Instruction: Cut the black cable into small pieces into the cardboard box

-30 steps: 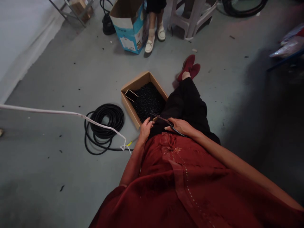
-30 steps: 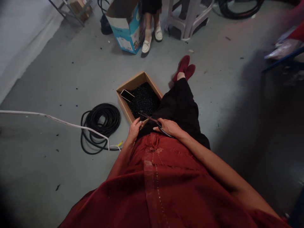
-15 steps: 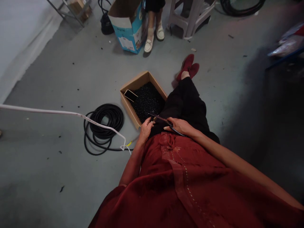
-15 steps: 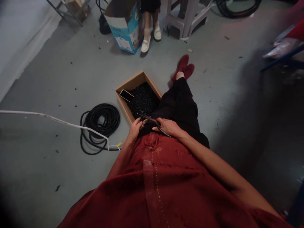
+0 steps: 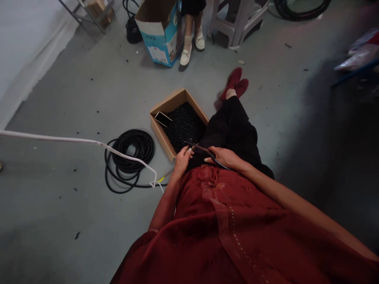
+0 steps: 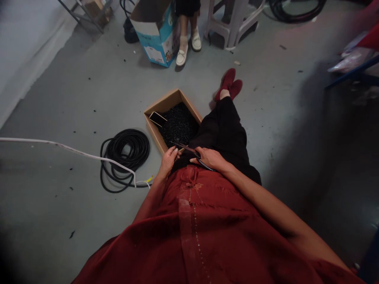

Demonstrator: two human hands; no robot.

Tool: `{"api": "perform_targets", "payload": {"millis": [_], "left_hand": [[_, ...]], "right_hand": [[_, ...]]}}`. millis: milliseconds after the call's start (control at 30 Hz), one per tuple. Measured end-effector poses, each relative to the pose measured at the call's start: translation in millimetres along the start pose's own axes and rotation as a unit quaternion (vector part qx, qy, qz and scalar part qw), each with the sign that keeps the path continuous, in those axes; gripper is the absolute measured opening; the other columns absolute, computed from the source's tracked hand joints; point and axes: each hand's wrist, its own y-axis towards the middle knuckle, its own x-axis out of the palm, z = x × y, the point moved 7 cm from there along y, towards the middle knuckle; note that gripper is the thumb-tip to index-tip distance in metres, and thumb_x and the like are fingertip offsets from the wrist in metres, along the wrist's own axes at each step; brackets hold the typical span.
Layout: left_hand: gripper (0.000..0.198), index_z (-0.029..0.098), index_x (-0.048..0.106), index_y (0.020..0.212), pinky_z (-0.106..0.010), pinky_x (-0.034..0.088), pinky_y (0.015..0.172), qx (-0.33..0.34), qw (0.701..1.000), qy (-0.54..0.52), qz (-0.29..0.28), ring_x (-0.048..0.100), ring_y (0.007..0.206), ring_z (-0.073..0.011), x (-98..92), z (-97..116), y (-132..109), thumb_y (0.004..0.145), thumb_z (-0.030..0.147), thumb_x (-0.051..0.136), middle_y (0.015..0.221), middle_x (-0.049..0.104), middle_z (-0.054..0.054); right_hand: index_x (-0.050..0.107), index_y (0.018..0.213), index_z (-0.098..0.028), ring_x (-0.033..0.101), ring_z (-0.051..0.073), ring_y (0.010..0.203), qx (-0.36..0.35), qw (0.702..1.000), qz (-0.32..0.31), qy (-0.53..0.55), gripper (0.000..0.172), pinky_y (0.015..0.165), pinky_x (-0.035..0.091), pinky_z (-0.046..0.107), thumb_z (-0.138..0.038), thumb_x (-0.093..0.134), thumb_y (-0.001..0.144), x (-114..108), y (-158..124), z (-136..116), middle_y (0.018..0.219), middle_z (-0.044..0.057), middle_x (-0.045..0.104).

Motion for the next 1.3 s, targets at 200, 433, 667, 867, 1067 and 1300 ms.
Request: {"api": "perform_targets", "payload": {"millis": [200,433,667,867,1067,1300], "left_hand": [[0.038,0.014,0.056,0.110,-0.022,0.042,0.063,-0.008,1.000,-0.002,0.007,0.052,0.060,-0.0086,-0.1,1,2,0.083,0.038,0.046,0.076,0.062,-0.003],[0.040,0.015,0.055,0.114,-0.022,0.042,0.064,-0.010,1.000,0.013,0.011,0.052,0.061,-0.0091,-0.4,-2,2,0.083,0.038,0.046,0.076,0.063,-0.002],[0.043,0.014,0.053,0.119,-0.023,0.044,0.065,0.006,1.000,0.021,0.013,0.053,0.061,-0.0093,-2.0,-2,2,0.083,0.036,0.046,0.077,0.064,-0.003],[0.043,0.016,0.053,0.121,-0.023,0.044,0.070,0.016,0.999,0.048,0.020,0.055,0.065,-0.0096,-4.1,1,-1,0.085,0.037,0.044,0.082,0.065,-0.003],[0.047,0.012,0.049,0.124,-0.024,0.044,0.071,0.019,0.998,0.051,0.029,0.056,0.067,-0.0107,-5.1,2,-2,0.085,0.037,0.042,0.083,0.065,-0.004],[0.040,0.013,0.052,0.121,-0.025,0.046,0.074,0.025,0.995,0.098,0.020,0.059,0.072,-0.0114,-0.1,10,-4,0.086,0.030,0.042,0.092,0.067,-0.006]], "right_hand": [[0.048,0.112,-0.020,0.059,0.024,0.089,-0.011,1.000,0.014,-0.006,0.056,0.068,0.038,0.027,-0.065,0.036,0.080,0,1,0,0.103,0.011,0.061],[0.048,0.114,-0.021,0.058,0.024,0.091,-0.004,1.000,0.006,-0.005,0.056,0.069,0.038,0.027,-0.065,0.038,0.079,1,1,1,0.105,0.011,0.061],[0.047,0.114,-0.021,0.058,0.024,0.091,-0.005,1.000,0.011,-0.001,0.056,0.069,0.038,0.027,-0.065,0.037,0.080,0,0,0,0.107,0.011,0.060],[0.047,0.114,-0.021,0.058,0.024,0.092,-0.007,1.000,0.004,0.007,0.056,0.069,0.038,0.027,-0.065,0.038,0.080,1,0,1,0.106,0.010,0.061],[0.046,0.115,-0.020,0.058,0.024,0.094,-0.015,1.000,0.015,0.022,0.058,0.070,0.038,0.026,-0.065,0.038,0.079,1,1,3,0.108,0.011,0.059],[0.046,0.115,-0.020,0.058,0.024,0.093,-0.020,1.000,0.019,0.012,0.059,0.070,0.039,0.027,-0.066,0.037,0.079,2,2,2,0.108,0.012,0.059]]}}
